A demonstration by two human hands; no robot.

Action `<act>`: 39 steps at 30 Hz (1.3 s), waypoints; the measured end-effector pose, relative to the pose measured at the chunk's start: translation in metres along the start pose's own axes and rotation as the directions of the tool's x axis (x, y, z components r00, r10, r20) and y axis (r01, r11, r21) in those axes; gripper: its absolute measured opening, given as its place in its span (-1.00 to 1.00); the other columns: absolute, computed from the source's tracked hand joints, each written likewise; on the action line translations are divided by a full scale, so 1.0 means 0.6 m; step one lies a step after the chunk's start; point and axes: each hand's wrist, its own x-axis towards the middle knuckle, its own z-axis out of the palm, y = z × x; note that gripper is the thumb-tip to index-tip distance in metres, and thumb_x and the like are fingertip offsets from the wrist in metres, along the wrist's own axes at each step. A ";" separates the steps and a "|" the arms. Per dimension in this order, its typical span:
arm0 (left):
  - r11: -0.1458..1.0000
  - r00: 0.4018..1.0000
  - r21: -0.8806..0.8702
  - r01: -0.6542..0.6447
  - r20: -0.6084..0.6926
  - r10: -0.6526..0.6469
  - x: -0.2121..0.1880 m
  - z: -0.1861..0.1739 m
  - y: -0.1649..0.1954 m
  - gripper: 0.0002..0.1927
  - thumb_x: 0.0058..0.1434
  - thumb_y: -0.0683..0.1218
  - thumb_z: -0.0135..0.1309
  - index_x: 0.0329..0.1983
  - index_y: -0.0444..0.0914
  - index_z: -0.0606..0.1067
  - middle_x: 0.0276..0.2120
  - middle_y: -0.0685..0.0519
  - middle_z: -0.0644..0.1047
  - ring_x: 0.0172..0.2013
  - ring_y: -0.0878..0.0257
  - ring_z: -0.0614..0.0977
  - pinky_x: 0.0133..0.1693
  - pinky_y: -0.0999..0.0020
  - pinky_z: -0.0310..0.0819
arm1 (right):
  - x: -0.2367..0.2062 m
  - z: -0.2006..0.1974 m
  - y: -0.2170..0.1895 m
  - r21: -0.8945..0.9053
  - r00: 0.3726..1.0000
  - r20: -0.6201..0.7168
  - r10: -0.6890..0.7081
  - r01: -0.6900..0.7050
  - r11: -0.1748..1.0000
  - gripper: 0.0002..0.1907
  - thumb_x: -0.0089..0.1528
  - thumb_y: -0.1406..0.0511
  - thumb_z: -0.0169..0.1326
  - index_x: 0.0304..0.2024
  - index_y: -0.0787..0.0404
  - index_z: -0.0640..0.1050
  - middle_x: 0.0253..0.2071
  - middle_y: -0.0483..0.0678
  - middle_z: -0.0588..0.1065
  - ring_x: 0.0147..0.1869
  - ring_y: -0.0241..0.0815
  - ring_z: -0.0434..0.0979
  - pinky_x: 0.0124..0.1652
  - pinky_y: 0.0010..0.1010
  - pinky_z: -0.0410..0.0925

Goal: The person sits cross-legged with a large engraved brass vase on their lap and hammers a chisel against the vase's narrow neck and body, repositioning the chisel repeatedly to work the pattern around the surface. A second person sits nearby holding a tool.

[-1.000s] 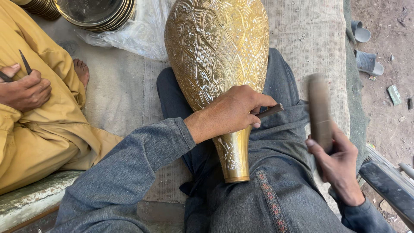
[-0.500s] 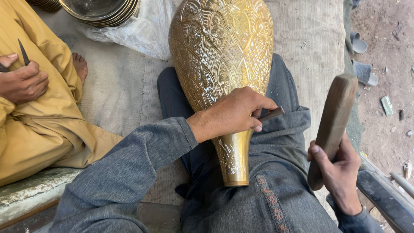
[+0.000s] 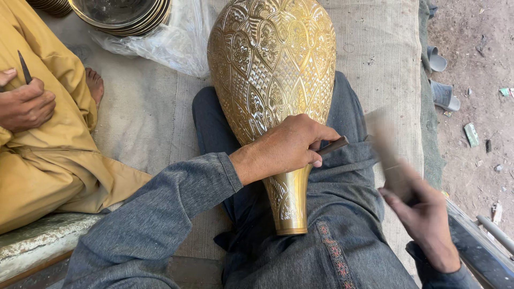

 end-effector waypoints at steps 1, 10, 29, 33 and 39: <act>1.000 1.000 0.003 0.000 0.006 0.000 0.000 0.001 -0.001 -0.52 0.01 -0.20 0.31 0.06 -0.13 0.61 -0.43 0.01 0.67 -0.38 0.22 0.73 -0.22 0.27 0.61 | 0.001 -0.001 -0.001 -0.158 0.988 0.069 -0.137 0.147 0.976 -0.29 0.08 0.42 0.25 0.30 0.40 0.42 0.11 0.25 0.55 0.13 0.00 0.55 0.07 -0.25 0.42; 0.994 0.996 -0.066 0.085 -0.012 -0.086 -0.008 0.005 -0.004 -0.52 0.01 -0.19 0.32 0.07 -0.13 0.60 -0.41 0.04 0.66 -0.39 0.28 0.71 -0.28 0.31 0.66 | -0.005 -0.015 0.029 0.124 0.956 -0.022 0.293 -0.288 0.949 -0.28 0.21 0.31 0.26 0.44 0.24 0.44 -0.04 0.21 0.60 -0.10 -0.03 0.65 -0.14 -0.20 0.56; 0.992 0.994 -0.064 0.106 -0.015 -0.108 -0.013 0.012 -0.013 -0.53 0.03 -0.16 0.33 0.06 -0.09 0.61 -0.42 0.09 0.63 -0.38 0.31 0.69 -0.26 0.33 0.66 | 0.009 -0.021 0.016 -0.016 0.998 0.020 0.057 -0.057 0.998 -0.30 0.15 0.36 0.26 0.36 0.26 0.44 0.06 0.16 0.58 0.05 -0.07 0.62 0.01 -0.27 0.52; 0.996 0.996 -0.044 0.073 -0.040 -0.075 -0.015 0.013 -0.013 -0.51 0.03 -0.15 0.34 0.08 -0.08 0.60 -0.41 0.08 0.64 -0.36 0.30 0.69 -0.23 0.31 0.64 | 0.011 -0.021 -0.002 -0.083 0.999 0.034 -0.010 0.013 0.996 -0.30 0.14 0.33 0.26 0.35 0.25 0.44 0.05 0.14 0.57 0.03 -0.10 0.63 0.00 -0.28 0.52; 0.995 0.995 -0.062 0.084 -0.057 -0.087 -0.019 0.015 -0.016 -0.49 0.01 -0.14 0.36 0.09 -0.10 0.59 -0.38 0.06 0.65 -0.34 0.28 0.71 -0.20 0.31 0.65 | 0.021 -0.036 -0.008 -0.139 0.995 0.087 0.045 -0.033 0.990 -0.26 0.10 0.34 0.30 0.36 0.21 0.46 -0.04 0.12 0.61 -0.04 -0.09 0.64 -0.10 -0.28 0.51</act>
